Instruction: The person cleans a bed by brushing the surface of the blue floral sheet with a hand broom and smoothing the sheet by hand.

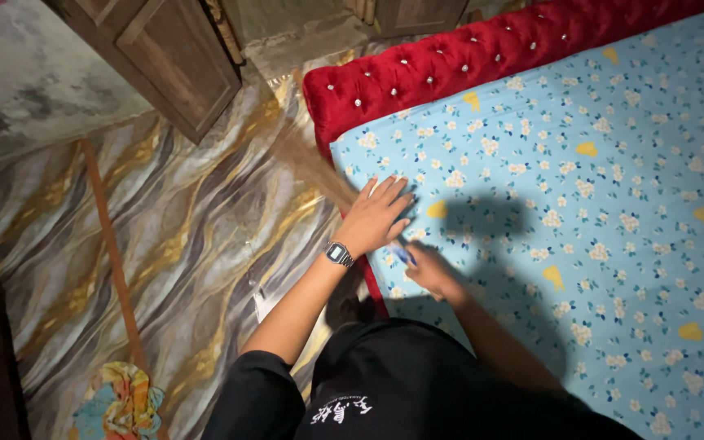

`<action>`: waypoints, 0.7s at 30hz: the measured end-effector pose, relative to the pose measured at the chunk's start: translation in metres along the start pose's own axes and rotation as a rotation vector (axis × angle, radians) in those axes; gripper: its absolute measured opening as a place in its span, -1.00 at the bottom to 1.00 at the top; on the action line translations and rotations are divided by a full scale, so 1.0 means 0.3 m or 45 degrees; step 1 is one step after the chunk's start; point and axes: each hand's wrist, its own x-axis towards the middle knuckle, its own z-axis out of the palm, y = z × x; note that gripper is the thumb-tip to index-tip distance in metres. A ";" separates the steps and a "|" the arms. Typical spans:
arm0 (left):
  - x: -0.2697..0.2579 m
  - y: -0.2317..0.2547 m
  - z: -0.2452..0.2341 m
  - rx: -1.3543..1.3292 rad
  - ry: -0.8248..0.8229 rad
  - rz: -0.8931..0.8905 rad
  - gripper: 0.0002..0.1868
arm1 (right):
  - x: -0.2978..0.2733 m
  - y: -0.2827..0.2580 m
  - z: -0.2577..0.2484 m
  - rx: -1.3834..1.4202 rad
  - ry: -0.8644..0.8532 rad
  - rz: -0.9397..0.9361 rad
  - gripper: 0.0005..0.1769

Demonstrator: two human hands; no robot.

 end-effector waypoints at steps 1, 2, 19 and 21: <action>0.004 -0.001 0.000 0.000 0.001 0.012 -0.57 | -0.036 0.002 -0.018 0.047 0.085 -0.193 -0.56; 0.008 -0.003 0.000 0.000 0.002 0.025 -0.57 | -0.065 0.015 -0.029 0.092 0.172 -0.386 -0.57; -0.060 0.029 0.002 -0.068 -0.152 0.055 -0.56 | -0.121 0.327 0.261 0.597 0.340 0.459 -0.66; -0.060 0.032 0.002 -0.067 -0.157 0.054 -0.55 | -0.180 0.276 0.339 0.517 0.188 0.041 -0.62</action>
